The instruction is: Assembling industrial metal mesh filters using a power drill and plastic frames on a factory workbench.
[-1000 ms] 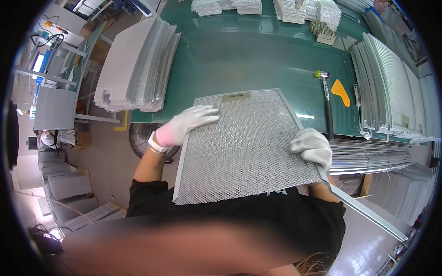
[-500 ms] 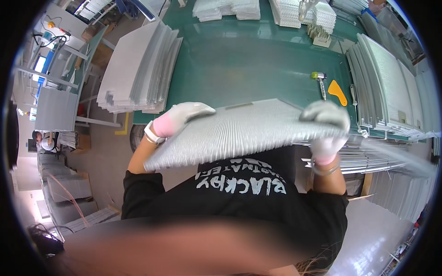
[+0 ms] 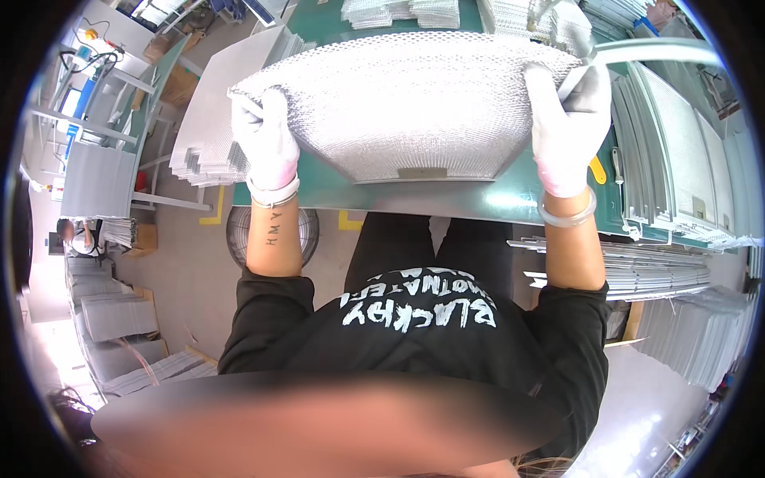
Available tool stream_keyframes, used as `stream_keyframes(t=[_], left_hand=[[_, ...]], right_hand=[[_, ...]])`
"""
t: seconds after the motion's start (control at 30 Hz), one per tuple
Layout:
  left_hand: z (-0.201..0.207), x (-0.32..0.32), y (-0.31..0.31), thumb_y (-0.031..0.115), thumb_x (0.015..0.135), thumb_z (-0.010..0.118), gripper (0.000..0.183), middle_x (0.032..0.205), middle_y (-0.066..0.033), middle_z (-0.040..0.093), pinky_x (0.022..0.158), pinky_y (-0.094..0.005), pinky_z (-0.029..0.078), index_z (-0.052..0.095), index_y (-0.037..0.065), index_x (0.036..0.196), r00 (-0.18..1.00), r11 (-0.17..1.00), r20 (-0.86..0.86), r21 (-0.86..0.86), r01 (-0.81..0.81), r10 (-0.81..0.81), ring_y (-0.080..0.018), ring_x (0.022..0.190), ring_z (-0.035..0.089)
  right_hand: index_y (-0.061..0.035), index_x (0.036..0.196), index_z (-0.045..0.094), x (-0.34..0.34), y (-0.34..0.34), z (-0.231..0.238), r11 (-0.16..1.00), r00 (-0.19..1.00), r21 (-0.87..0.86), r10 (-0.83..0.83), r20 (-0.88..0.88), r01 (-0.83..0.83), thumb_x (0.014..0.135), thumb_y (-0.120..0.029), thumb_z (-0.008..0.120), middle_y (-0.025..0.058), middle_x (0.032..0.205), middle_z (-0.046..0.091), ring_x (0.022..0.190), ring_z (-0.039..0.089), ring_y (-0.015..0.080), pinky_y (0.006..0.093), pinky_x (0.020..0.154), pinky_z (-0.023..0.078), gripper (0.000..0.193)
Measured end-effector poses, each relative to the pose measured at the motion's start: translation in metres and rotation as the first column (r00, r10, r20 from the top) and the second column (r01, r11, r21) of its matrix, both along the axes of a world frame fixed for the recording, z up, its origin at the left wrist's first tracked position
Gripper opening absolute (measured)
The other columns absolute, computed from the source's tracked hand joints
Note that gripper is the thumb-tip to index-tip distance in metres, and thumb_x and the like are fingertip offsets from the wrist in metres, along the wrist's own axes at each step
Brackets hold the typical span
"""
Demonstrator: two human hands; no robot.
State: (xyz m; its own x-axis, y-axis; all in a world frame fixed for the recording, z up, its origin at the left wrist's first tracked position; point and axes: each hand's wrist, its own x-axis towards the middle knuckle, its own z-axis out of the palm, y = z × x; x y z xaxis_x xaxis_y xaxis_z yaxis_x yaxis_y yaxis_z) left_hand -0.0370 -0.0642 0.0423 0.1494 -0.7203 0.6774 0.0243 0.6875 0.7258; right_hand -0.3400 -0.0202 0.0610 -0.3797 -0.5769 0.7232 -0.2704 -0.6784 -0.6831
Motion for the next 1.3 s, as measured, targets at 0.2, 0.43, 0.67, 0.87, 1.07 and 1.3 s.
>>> stream_keyframes(t=[0.2,0.43,0.67,0.87,1.07,1.3], left_hand=[[-0.001,0.001,-0.004,-0.002,0.091,0.062,0.021,0.092,-0.0047,0.059,0.076,-0.0255,0.044,0.047,0.006,0.08,0.993,0.999,0.118,-0.035,0.018,-0.014,-0.0111,0.084,0.053],[-0.001,0.0,-0.001,-0.007,0.091,0.058,0.021,0.086,-0.0026,0.053,0.076,-0.0238,0.042,0.046,0.007,0.08,0.996,0.993,0.037,-0.08,0.084,-0.081,-0.0091,0.08,0.049],[0.005,0.005,0.003,-0.007,0.091,0.059,0.02,0.089,-0.0012,0.056,0.072,-0.0201,0.04,0.047,0.006,0.082,0.97,0.969,0.032,-0.05,0.242,-0.24,-0.0049,0.077,0.047],[0.012,0.011,0.005,-0.007,0.089,0.06,0.01,0.09,-0.0014,0.058,0.072,-0.0204,0.042,0.056,0.003,0.091,0.943,0.945,0.078,-0.037,0.326,-0.323,-0.0057,0.079,0.05],[0.055,0.007,0.02,-0.005,0.084,0.066,0.012,0.089,-0.0029,0.063,0.07,-0.0198,0.046,0.062,0.0,0.095,0.913,0.916,0.085,0.096,0.39,-0.398,-0.0064,0.077,0.058],[0.036,0.008,0.019,-0.006,0.079,0.073,0.027,0.094,-0.0046,0.061,0.072,-0.0222,0.048,0.059,0.0,0.102,0.952,0.953,0.072,-0.03,0.301,-0.298,-0.008,0.081,0.058]], right_hand=[[0.0034,0.153,0.017,-0.023,0.002,0.021,0.989,0.948,-0.045,-0.145,-0.283,0.138,0.075,-0.001,0.081,0.0182,0.13,0.055,0.104,0.062,0.0198,0.03,0.086,0.052,0.101],[-0.0032,0.136,0.057,-0.056,0.026,0.087,0.971,0.613,0.217,0.112,-0.782,0.098,0.083,-0.008,0.077,0.011,0.121,0.068,0.106,0.064,0.0163,0.0293,0.088,0.051,0.057],[-0.0103,0.13,0.064,-0.051,0.04,0.137,0.907,0.554,0.417,0.374,-0.744,-0.053,0.087,-0.004,0.064,0.014,0.121,0.065,0.096,0.065,0.0301,0.0361,0.089,0.051,0.043],[-0.0131,0.13,0.064,-0.049,0.031,0.142,0.954,0.194,0.29,0.3,-0.934,-0.078,0.08,0.0,0.068,0.013,0.102,0.07,0.095,0.065,0.0245,0.0347,0.088,0.051,0.052],[-0.0078,0.123,0.063,-0.011,0.039,0.141,0.839,0.408,0.538,0.519,-0.752,-0.075,0.081,-0.001,0.066,0.0146,0.099,0.068,0.097,0.067,0.0266,0.0357,0.086,0.052,0.042],[-0.0044,0.11,0.061,0.013,0.028,0.146,0.891,0.162,0.368,0.418,-0.894,-0.266,0.082,-0.001,0.063,0.0159,0.102,0.066,0.098,0.066,0.0321,0.0377,0.088,0.052,0.028]])
